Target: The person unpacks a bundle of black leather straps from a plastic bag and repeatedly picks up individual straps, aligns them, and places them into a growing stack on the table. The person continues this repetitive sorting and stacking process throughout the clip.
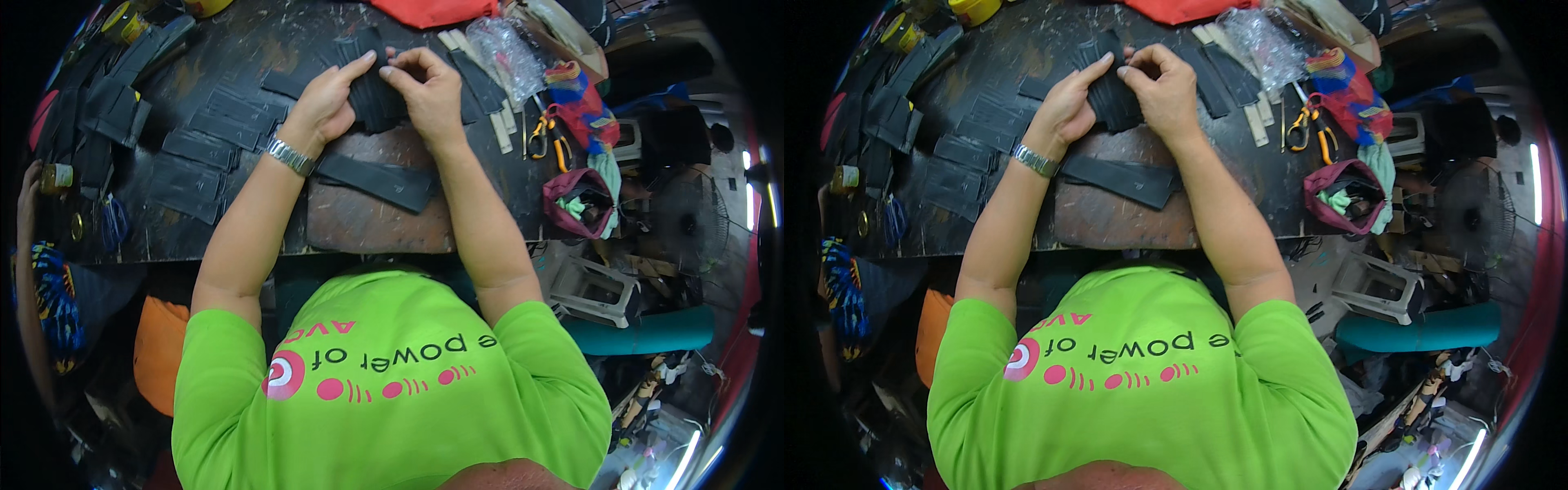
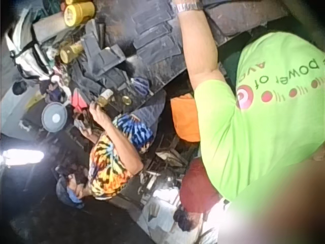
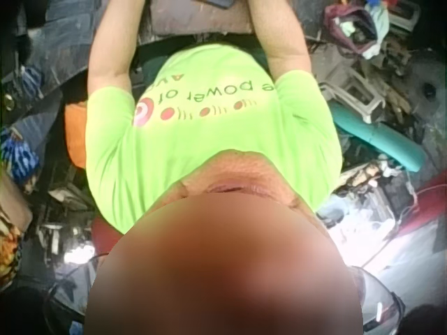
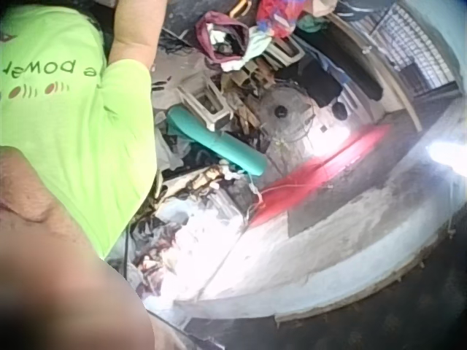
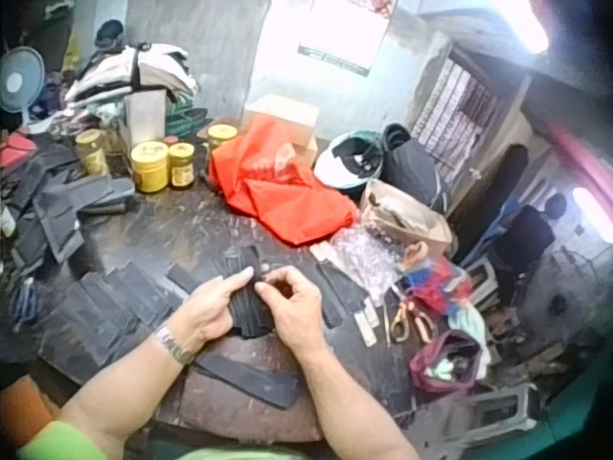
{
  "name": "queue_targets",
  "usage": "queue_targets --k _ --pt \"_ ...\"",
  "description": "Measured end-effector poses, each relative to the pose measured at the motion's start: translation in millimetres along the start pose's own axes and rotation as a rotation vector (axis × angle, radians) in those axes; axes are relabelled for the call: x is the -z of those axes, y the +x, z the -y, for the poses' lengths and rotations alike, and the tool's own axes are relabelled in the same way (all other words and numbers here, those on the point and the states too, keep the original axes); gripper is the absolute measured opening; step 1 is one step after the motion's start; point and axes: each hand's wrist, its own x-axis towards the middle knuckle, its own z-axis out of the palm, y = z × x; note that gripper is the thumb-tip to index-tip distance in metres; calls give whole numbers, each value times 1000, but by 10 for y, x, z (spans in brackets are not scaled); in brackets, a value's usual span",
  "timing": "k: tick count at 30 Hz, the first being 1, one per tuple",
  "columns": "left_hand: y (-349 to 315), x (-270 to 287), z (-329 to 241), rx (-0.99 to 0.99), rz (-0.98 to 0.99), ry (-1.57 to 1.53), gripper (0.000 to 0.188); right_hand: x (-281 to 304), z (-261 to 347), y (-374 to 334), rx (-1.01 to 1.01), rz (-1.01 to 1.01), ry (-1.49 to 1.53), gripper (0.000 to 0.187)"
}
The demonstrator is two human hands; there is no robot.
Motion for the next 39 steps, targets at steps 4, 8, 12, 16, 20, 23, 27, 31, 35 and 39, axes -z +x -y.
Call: queue_targets --k 4,8,12,16,20,23,27,31,35,39 --pt "-11 -16 -27 36 -6 -9 22 11 11 21 -45 -5 -5 10" --pt "-34 -7 -73 93 -5 -1 27 66 29 33 -97 4 30 16" --pt "-15 -18 -77 47 -22 -65 28 254 -4 105 14 -78 -282 21" --pt "-34 -42 -120 53 -74 -95 39 559 -139 228 153 -256 -622 22" --pt "-67 -92 -151 47 -89 -47 41 864 -292 292 73 -310 -903 20" --pt "-75 -102 -149 60 -51 -26 40 987 -359 302 -43 -351 -991 17" --pt "-72 -73 -152 46 -41 -29 38 1028 -336 290 -125 -326 -940 16" --pt "-61 -55 -157 46 -47 -29 40 1019 -269 257 -191 -329 -1105 18" --pt "-60 -56 -150 25 -13 -31 43 1014 -250 265 -223 -327 -1189 20" --pt "-57 -49 -151 21 3 -13 44 1039 -282 280 -202 -377 -1167 21"
